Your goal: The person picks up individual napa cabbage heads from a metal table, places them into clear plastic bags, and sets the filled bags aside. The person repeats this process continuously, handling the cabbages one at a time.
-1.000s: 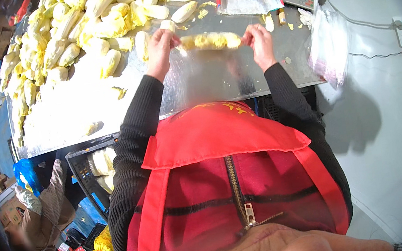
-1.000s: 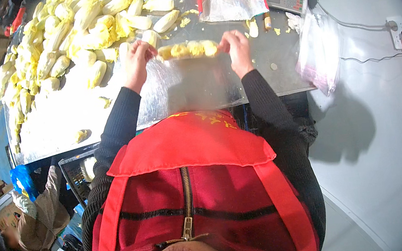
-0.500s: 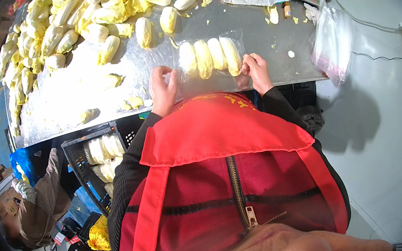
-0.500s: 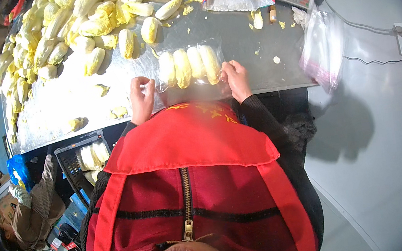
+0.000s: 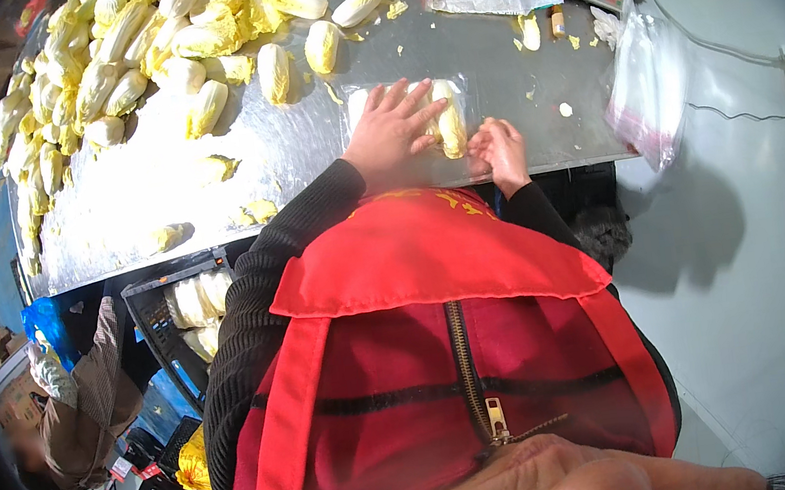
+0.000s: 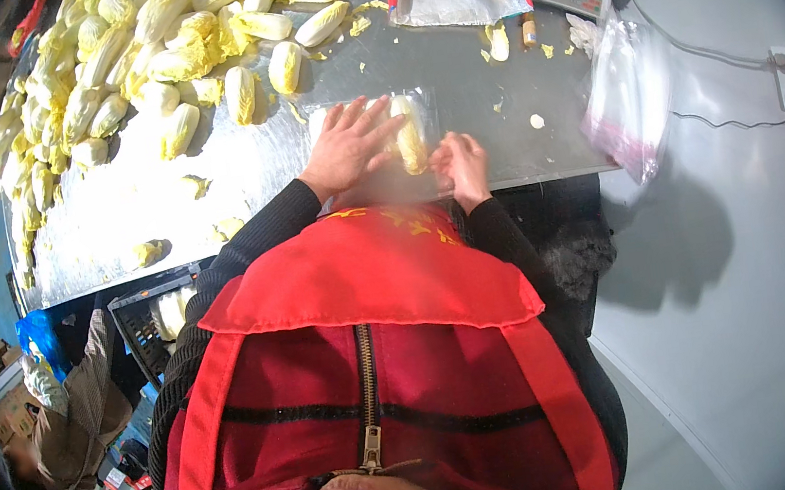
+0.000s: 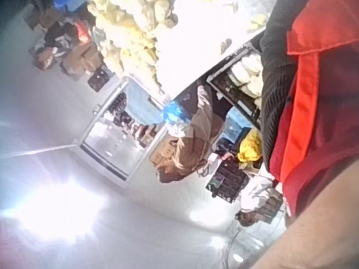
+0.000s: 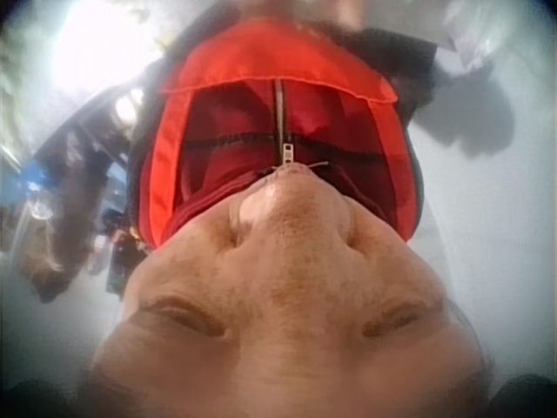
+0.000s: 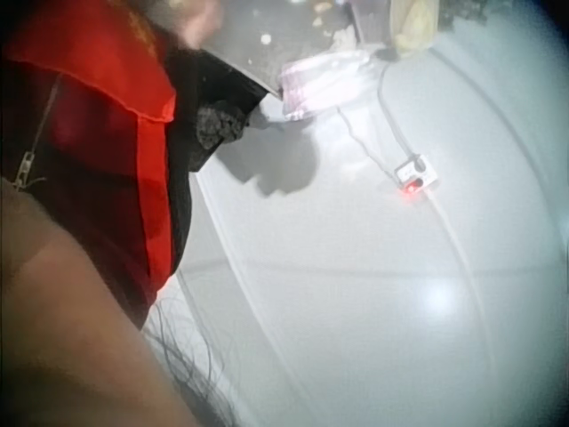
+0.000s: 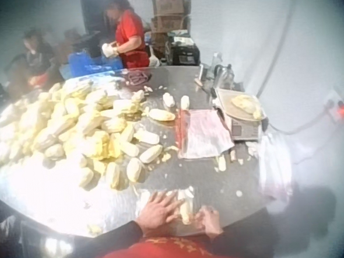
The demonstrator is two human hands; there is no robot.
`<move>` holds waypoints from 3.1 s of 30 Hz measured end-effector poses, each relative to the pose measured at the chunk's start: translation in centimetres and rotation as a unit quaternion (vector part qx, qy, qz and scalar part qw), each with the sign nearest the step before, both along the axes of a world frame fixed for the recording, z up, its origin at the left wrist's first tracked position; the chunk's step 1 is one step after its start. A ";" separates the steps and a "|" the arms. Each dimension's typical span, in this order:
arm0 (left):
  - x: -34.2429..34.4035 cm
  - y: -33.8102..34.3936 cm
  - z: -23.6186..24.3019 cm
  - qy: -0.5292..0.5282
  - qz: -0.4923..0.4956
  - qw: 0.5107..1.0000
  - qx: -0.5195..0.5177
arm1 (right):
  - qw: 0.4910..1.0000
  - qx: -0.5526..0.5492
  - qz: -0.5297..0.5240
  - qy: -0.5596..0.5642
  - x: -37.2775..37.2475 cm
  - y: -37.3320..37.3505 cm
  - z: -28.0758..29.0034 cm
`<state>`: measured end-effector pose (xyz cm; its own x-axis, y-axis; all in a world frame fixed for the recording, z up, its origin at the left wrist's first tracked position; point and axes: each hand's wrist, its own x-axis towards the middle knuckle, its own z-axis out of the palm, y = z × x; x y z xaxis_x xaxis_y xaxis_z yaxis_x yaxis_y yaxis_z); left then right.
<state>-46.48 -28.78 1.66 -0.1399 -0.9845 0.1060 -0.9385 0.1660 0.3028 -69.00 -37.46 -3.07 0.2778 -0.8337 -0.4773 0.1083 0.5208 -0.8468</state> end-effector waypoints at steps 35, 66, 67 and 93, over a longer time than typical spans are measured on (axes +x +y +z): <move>3.4 7.7 -1.1 0.401 0.270 0.876 0.001 | 0.783 -0.405 0.462 0.099 11.3 -1.0 6.0; 4.5 60.3 -5.3 0.043 0.897 0.418 0.138 | 0.643 -0.160 0.737 0.137 20.1 19.8 7.5; 4.9 60.5 -5.3 -0.006 0.877 0.463 0.124 | 0.652 -0.158 0.726 0.149 19.4 19.2 7.1; 15.8 50.5 -4.9 0.006 0.716 0.689 -0.113 | 0.823 -0.382 0.167 0.386 4.5 -5.2 2.9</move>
